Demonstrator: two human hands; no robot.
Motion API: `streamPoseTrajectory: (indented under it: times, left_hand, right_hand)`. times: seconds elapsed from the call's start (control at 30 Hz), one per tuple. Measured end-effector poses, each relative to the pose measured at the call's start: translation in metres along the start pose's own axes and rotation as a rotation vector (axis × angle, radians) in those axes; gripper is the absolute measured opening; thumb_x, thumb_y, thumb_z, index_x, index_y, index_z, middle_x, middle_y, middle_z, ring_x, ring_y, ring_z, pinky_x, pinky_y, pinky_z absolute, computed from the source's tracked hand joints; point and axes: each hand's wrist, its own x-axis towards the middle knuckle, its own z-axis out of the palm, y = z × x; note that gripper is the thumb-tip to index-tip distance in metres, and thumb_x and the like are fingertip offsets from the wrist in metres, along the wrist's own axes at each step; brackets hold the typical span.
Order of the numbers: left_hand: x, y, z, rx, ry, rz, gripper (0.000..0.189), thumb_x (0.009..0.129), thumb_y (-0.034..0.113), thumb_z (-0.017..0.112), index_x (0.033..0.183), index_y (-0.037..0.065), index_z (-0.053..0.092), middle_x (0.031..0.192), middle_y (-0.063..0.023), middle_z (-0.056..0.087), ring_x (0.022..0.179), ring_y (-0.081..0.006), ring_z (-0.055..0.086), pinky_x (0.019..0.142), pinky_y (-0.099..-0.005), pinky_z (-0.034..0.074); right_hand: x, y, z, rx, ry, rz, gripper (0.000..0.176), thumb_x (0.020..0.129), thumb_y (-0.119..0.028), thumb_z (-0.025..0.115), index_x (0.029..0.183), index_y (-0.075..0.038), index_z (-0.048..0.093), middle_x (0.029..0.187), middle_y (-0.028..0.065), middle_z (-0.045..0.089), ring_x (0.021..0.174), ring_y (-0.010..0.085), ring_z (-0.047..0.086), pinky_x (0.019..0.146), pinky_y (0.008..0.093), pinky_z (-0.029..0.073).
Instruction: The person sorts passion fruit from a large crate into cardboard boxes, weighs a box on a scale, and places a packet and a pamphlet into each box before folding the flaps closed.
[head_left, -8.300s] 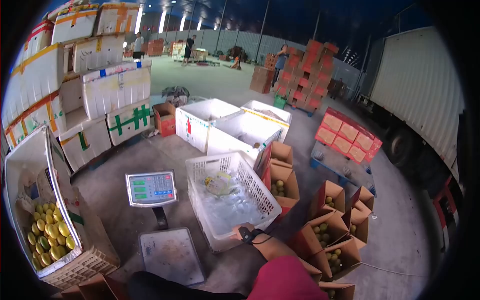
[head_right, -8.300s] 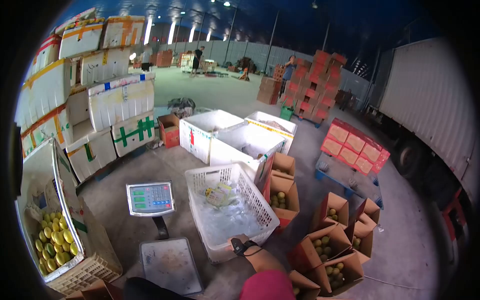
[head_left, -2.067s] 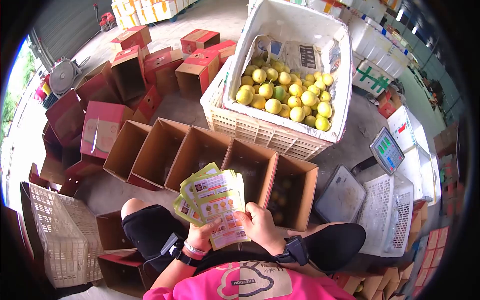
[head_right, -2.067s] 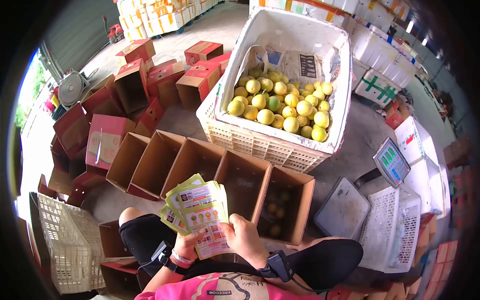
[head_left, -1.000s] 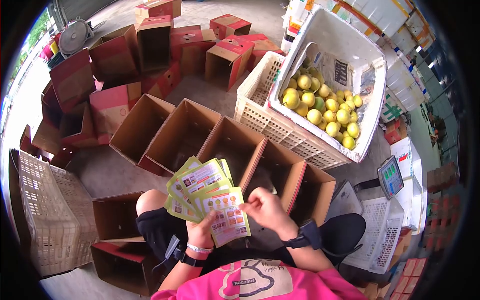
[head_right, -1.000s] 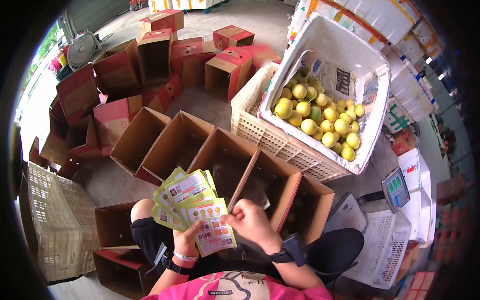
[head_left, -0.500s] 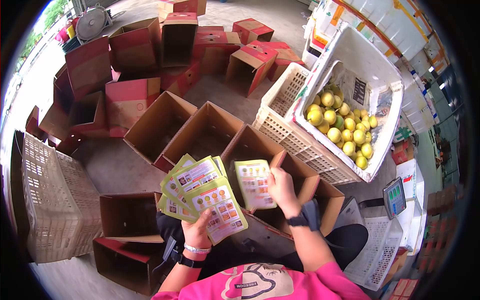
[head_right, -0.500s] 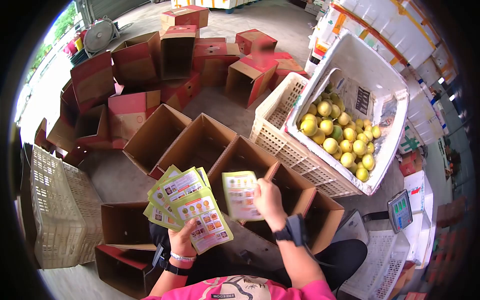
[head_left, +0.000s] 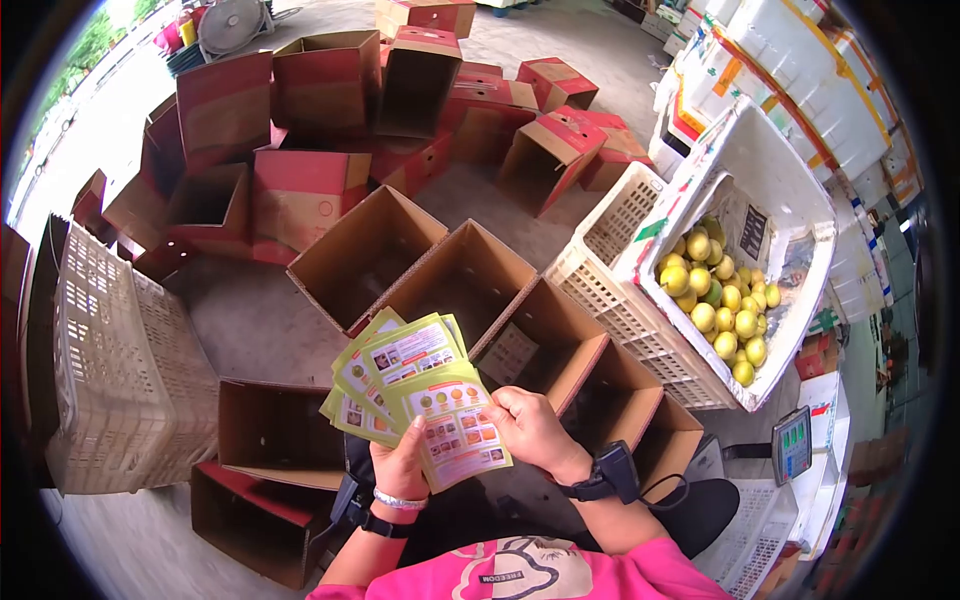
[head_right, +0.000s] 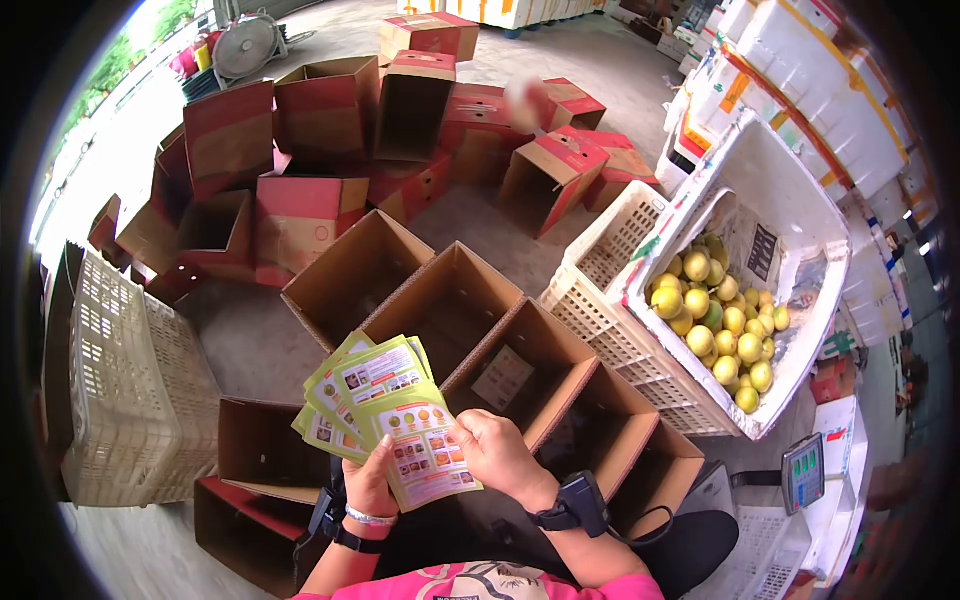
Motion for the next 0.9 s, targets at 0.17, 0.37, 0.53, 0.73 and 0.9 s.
streamPoseTrajectory:
  times: [0.17, 0.37, 0.53, 0.73, 0.9]
  left_hand:
    - [0.012, 0.007, -0.014, 0.002, 0.039, 0.041, 0.041, 0.083, 0.000, 0.061, 0.122, 0.005, 0.049, 0.113, -0.0085, 0.059, 0.097, -0.0204, 0.059, 0.088, -0.0358, 0.048]
    - [0.026, 0.028, -0.030, 0.011, 0.136, 0.089, 0.044, 0.081, -0.001, 0.063, 0.122, 0.003, 0.049, 0.111, -0.0106, 0.060, 0.097, -0.0205, 0.061, 0.085, -0.0345, 0.049]
    - [0.030, 0.043, -0.038, 0.016, 0.142, 0.162, 0.045, 0.078, -0.004, 0.065, 0.120, 0.002, 0.051, 0.111, -0.0099, 0.060, 0.098, -0.0198, 0.060, 0.088, -0.0349, 0.048]
    - [0.033, 0.046, -0.041, 0.025, 0.165, 0.163, 0.047, 0.077, -0.001, 0.065, 0.121, 0.001, 0.049, 0.111, -0.0102, 0.060, 0.096, -0.0201, 0.061, 0.084, -0.0336, 0.050]
    - [0.038, 0.046, -0.045, -0.080, 0.198, 0.182, 0.039, 0.082, -0.001, 0.062, 0.119, 0.001, 0.051, 0.110, -0.0092, 0.061, 0.095, -0.0189, 0.061, 0.086, -0.0334, 0.049]
  right_hand:
    - [0.016, 0.000, 0.003, 0.120, -0.014, -0.029, 0.014, 0.088, -0.008, 0.055, 0.091, 0.005, 0.061, 0.081, 0.0205, 0.061, 0.074, 0.0337, 0.063, 0.064, 0.0344, 0.049]
    - [0.080, 0.021, 0.003, -0.126, 0.188, 0.045, 0.016, 0.083, -0.007, 0.056, 0.070, 0.002, 0.053, 0.066, 0.0233, 0.056, 0.064, 0.0358, 0.061, 0.055, 0.0401, 0.047]
    - [0.125, 0.061, 0.016, -0.685, 0.439, -0.093, 0.015, 0.081, -0.015, 0.061, 0.084, -0.001, 0.059, 0.071, 0.0182, 0.061, 0.069, 0.0417, 0.059, 0.066, 0.0454, 0.049]
    - [0.082, -0.017, 0.052, 0.250, -0.229, 0.156, 0.031, 0.084, -0.029, 0.069, 0.079, 0.000, 0.058, 0.065, 0.0064, 0.060, 0.060, 0.0065, 0.051, 0.055, 0.0279, 0.045]
    - [0.084, -0.034, 0.053, 0.131, -0.209, 0.022, 0.018, 0.089, -0.014, 0.060, 0.084, 0.002, 0.060, 0.070, 0.0105, 0.063, 0.064, 0.0103, 0.057, 0.058, 0.0282, 0.046]
